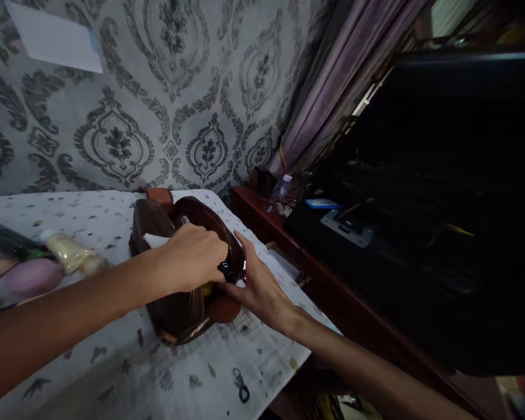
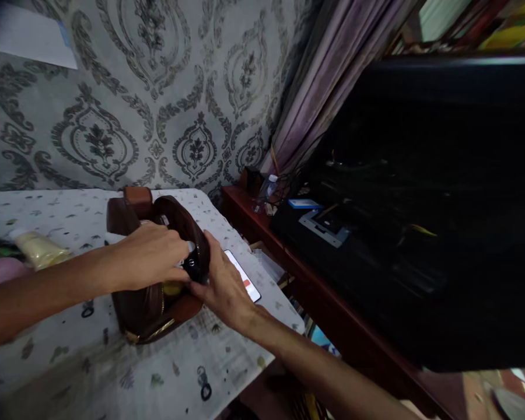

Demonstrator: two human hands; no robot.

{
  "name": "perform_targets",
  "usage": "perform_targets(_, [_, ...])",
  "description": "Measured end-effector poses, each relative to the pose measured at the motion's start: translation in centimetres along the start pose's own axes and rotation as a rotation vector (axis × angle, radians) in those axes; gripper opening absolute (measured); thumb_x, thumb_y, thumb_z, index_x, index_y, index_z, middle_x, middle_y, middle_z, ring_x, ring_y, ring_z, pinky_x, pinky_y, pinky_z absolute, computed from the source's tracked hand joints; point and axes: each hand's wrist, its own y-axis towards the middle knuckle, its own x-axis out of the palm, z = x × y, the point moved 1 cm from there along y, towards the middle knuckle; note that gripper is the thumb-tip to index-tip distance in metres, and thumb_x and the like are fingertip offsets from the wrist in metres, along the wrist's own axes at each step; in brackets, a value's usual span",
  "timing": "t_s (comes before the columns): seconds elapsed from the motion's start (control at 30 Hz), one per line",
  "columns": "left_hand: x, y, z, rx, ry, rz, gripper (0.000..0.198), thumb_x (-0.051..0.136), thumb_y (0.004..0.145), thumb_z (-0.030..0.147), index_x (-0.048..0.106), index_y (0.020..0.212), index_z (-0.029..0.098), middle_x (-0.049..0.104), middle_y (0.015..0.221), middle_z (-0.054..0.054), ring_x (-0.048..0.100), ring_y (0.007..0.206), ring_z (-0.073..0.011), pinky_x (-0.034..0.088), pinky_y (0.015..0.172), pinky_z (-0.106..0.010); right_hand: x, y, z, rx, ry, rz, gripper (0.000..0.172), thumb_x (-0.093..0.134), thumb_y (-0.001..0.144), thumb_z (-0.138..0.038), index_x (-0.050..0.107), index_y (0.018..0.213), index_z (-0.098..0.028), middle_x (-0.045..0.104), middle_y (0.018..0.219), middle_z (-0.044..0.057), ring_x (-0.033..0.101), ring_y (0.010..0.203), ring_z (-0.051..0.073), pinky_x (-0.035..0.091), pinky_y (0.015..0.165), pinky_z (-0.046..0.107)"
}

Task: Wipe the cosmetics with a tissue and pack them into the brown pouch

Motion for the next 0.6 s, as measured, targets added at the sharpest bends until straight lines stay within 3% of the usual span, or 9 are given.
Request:
perform_targets(0.33, [0.8,0.7,-0.1,-0.108,-0.049,-0.054,0.030,0.056,0.091,0.038,0.073,0.080,0.015,0.075,0.081,-0.015,0.073,0.085,-0.0340,0.049,0.067,-0.038,0.7,-0.4,0.9,-0.015,0.010,0.057,0.095,0.072,0.078,-0.021,0.016,0.154,-0.018,0.051,0.141,0.016,0.052,0.128,0.029,0.047,0.104,0.045])
perform_targets(0.6, [1.0,1.0,-0.7,0.020,-0.165,-0.087,0.022,0.055,0.092,0.027,0.075,0.086,0.017,0.076,0.085,-0.008,0.072,0.082,-0.0261,0.048,0.066,-0.031,1.7,-0.7,2.6,-0.139,-0.056,0.105,0.093,0.066,0.082,-0.023,0.010,0.156,-0.018,0.042,0.151,0.019,0.043,0.139,0.031,0.039,0.112,0.049])
